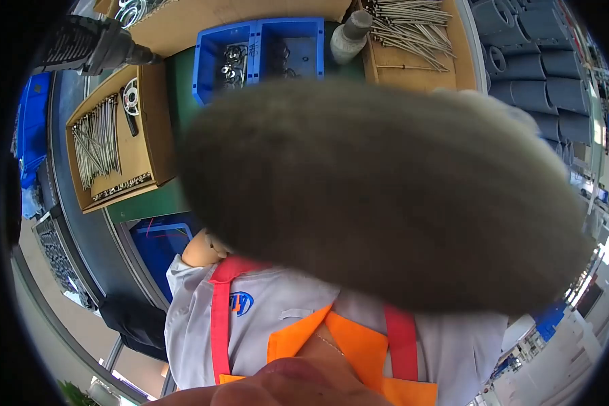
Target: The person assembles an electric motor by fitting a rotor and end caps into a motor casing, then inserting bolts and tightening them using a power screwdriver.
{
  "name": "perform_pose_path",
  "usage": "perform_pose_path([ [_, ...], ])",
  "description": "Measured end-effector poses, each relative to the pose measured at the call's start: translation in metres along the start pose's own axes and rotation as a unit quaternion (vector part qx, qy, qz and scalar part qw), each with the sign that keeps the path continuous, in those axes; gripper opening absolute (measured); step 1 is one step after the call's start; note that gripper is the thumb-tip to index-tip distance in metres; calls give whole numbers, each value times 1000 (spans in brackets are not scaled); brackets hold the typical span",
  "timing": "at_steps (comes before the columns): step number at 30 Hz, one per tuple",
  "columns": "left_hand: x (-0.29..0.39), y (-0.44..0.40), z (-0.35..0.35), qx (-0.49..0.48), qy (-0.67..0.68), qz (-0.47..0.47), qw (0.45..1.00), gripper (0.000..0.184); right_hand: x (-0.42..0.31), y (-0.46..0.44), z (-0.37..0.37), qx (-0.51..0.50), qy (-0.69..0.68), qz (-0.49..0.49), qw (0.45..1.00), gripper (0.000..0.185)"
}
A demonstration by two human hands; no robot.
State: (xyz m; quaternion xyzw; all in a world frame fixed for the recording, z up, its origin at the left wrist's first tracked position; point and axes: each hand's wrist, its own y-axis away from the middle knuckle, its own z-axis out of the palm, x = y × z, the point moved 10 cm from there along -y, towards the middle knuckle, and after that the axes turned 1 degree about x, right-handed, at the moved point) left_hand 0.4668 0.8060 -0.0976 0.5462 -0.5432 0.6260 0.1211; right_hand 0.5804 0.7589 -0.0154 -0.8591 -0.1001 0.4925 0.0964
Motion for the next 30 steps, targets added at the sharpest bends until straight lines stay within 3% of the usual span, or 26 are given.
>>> perform_pose_path([
  [2,-27,18,15,-16,83,-106,991,90,-2,-6,29,-134,60,-10,989,30],
  [4,-18,12,9,-8,41,-53,998,88,-7,-7,22,-29,170,-84,982,30],
  [7,-16,9,8,-32,-20,-18,999,85,9,2,26,-103,233,-59,965,33],
  [12,-25,9,14,-30,34,-8,999,82,12,7,16,-43,123,-77,988,35],
  [16,-22,4,12,-87,-14,-13,996,84,19,4,26,-107,68,-66,990,38],
  [19,-33,5,15,-101,63,-68,991,84,23,6,28,-115,71,-57,989,39],
  [25,-28,2,13,-92,50,-17,994,82,23,5,27,-135,57,-50,988,40],
  [28,-31,0,13,-114,62,-42,991,86,19,-1,28,-170,64,-19,983,40],
  [30,-33,-3,17,-140,91,-54,984,81,27,-4,36,-247,99,60,962,39],
])
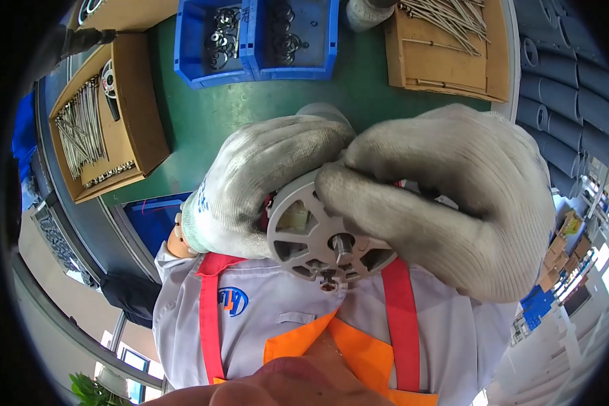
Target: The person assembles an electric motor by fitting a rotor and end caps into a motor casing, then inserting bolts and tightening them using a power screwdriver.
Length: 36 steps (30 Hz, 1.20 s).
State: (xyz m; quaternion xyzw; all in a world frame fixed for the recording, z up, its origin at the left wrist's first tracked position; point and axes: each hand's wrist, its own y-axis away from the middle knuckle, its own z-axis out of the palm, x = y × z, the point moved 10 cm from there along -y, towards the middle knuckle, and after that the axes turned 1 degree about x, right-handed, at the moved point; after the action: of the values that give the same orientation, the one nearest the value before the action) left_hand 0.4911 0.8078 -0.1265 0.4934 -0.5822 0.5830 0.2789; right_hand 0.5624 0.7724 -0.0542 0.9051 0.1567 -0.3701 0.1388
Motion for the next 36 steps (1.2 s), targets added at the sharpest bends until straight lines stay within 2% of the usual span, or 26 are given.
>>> perform_pose_path([
  [1,0,1,1,-2,-5,5,1000,81,-1,1,1,4,5,-3,1000,39],
  [3,5,6,-3,44,-45,42,997,93,-5,8,-13,116,54,-41,991,35],
  [4,12,6,-3,41,-61,53,996,93,-8,8,-13,126,67,-54,988,35],
  [6,6,3,3,3,-42,-47,998,95,-4,4,-18,150,86,-39,984,32],
  [7,15,1,-1,31,-68,-10,997,92,1,2,-19,162,79,-26,983,34],
  [8,19,1,-2,47,-103,13,993,90,-1,-2,-23,173,92,-52,979,34],
  [10,20,5,-2,76,-111,39,990,93,7,-13,-21,124,82,-25,989,38],
  [11,28,8,-5,112,-135,71,982,95,2,-19,-24,94,98,-73,988,35],
  [12,36,13,-8,147,-155,104,971,98,-3,-29,-33,105,114,-86,984,35],
  [13,12,13,1,95,-145,32,984,103,-12,-39,-52,181,82,-113,974,31],
  [14,10,15,5,93,-160,44,982,103,-22,-46,-69,253,45,-139,956,28],
  [16,21,19,-2,166,-159,103,968,102,-36,-65,-95,392,-23,-116,912,37],
  [18,27,17,-1,171,-188,117,960,102,-82,-78,-97,473,110,-237,841,42],
  [20,24,13,-2,162,-141,117,970,103,-107,-91,-85,510,334,-187,770,37],
  [21,40,15,-4,184,-199,150,951,103,-115,-92,-80,510,404,-166,741,31],
  [24,40,17,-3,189,-210,142,949,103,-114,-90,-81,523,413,-208,716,26],
  [25,36,20,-2,185,-220,131,949,106,-104,-89,-91,526,325,-226,753,28],
  [26,33,23,0,180,-218,137,949,106,-101,-81,-93,529,331,-223,749,28],
  [27,29,21,2,169,-218,128,953,112,-78,-84,-106,479,116,-183,851,29],
  [28,27,21,3,159,-218,118,956,118,-55,-92,-104,399,-109,-132,901,32],
  [29,24,24,5,150,-241,89,955,118,-37,-103,-85,295,-330,-74,894,35],
  [30,22,25,6,148,-241,91,955,118,-38,-108,-79,298,-328,-74,893,35],
  [32,0,24,6,144,-140,32,979,116,-56,-105,-85,392,-335,-209,831,26],
  [33,6,25,5,153,-173,24,973,115,-48,-120,-58,265,-346,-115,893,31],
  [34,2,28,5,153,-192,16,969,116,-38,-139,-36,168,-302,-46,937,41],
  [36,-1,27,6,150,-164,10,975,120,-52,-117,-57,316,-193,-115,922,37],
])
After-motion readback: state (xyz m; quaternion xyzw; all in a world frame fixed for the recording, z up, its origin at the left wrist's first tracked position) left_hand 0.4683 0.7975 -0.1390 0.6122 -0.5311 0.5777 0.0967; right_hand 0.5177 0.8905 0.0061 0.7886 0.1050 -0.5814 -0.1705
